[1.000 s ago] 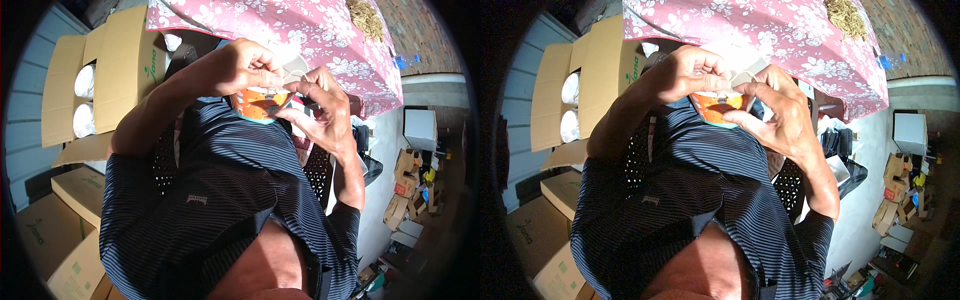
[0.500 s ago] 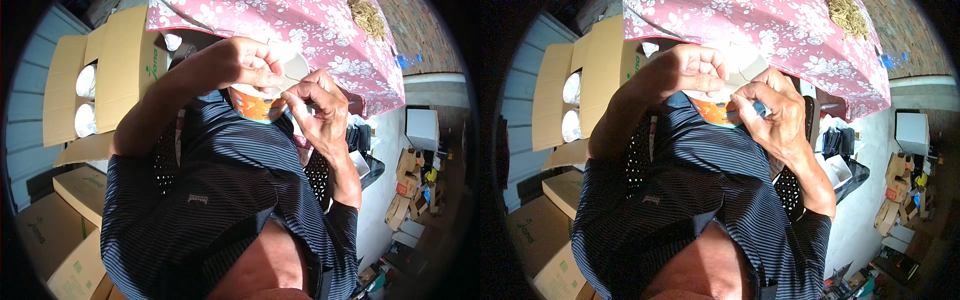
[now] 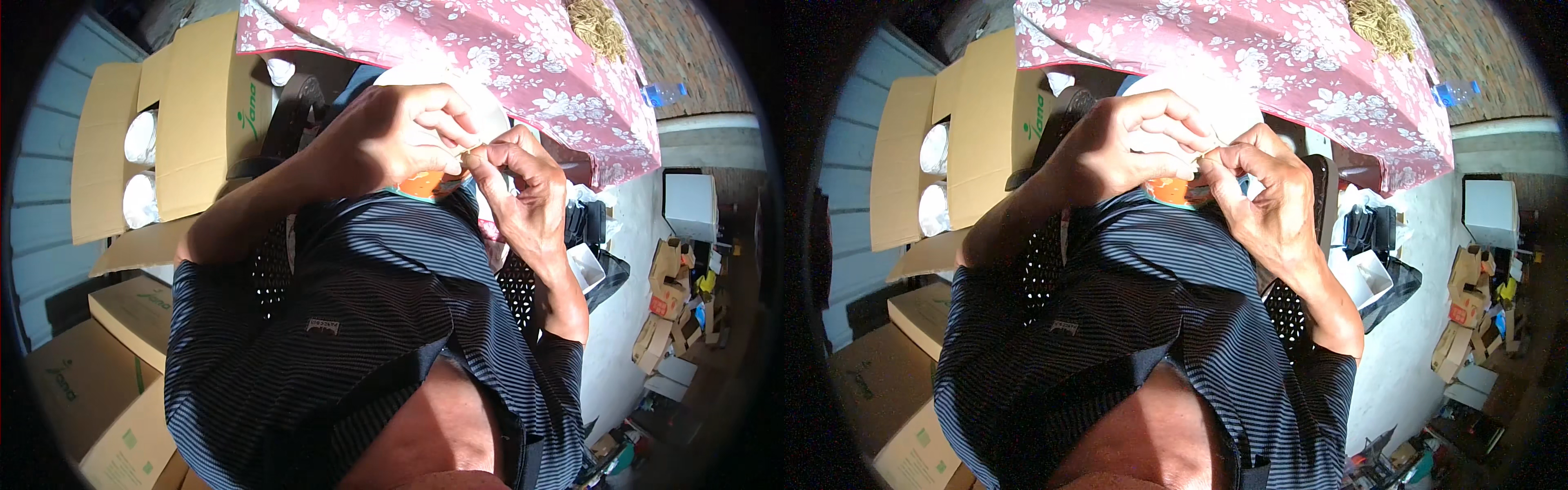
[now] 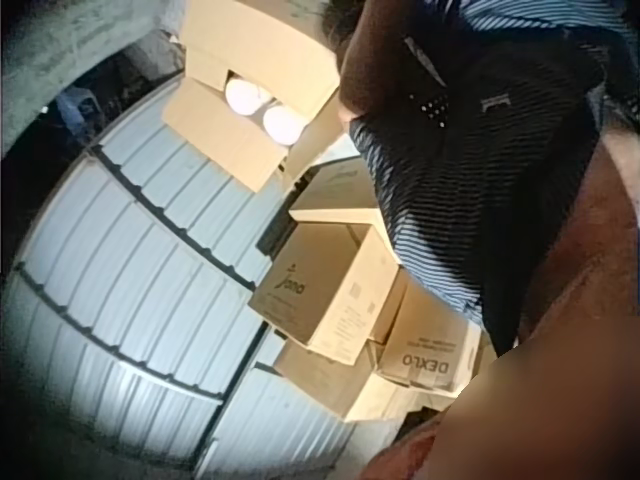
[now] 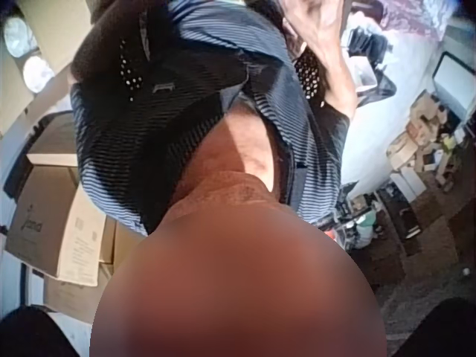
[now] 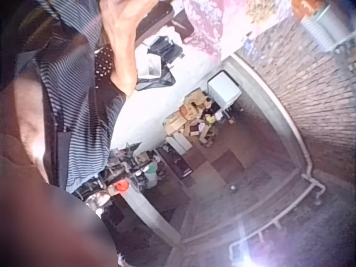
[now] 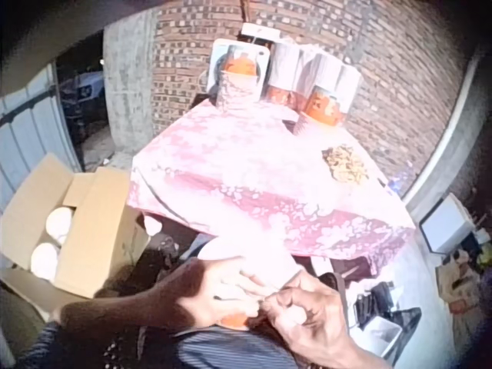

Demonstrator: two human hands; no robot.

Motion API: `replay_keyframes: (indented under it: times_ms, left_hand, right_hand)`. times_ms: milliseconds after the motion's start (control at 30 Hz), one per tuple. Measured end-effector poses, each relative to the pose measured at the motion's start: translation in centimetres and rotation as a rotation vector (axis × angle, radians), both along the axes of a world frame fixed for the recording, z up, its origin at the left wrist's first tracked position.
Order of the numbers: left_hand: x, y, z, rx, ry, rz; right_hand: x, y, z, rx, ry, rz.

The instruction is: Manually assembling paper bowls by threading components using a needle and string.

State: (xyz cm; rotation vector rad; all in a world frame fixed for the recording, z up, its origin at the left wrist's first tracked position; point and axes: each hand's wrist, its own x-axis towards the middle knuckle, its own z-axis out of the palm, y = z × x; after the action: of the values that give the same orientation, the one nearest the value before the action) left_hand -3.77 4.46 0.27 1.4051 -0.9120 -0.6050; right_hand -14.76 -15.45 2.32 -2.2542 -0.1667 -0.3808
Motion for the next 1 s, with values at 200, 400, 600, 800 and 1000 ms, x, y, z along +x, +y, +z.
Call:
replay_keyframes:
  times_ms: [200, 400, 600, 800, 1000]
  left_hand:
    - [-0.6, -0.8, -0.2, 0.022, -0.087, 0.077]
    - [-0.2, -0.6, 0.1, 0.044, -0.031, 0.095]
    - [-0.1, -0.6, 0.3, 0.041, -0.06, 0.084]
    - [0.2, -0.8, -0.1, 0.052, -0.055, 0.141]
    - [-0.5, -0.6, 0.3, 0.173, -0.133, 0.236]
  right_hand:
    - [-0.5, 0.0, 1.1, -0.073, 0.077, 0.032]
    - [-0.4, -0.5, 0.8, -0.029, 0.044, 0.075]
    - [-0.1, 0.2, 0.9, 0.01, 0.088, -0.065]
    - [0.5, -0.4, -0.8, 0.026, -0.032, 0.003]
    - [0.2, 0.1, -0.6, -0.025, -0.057, -0.032]
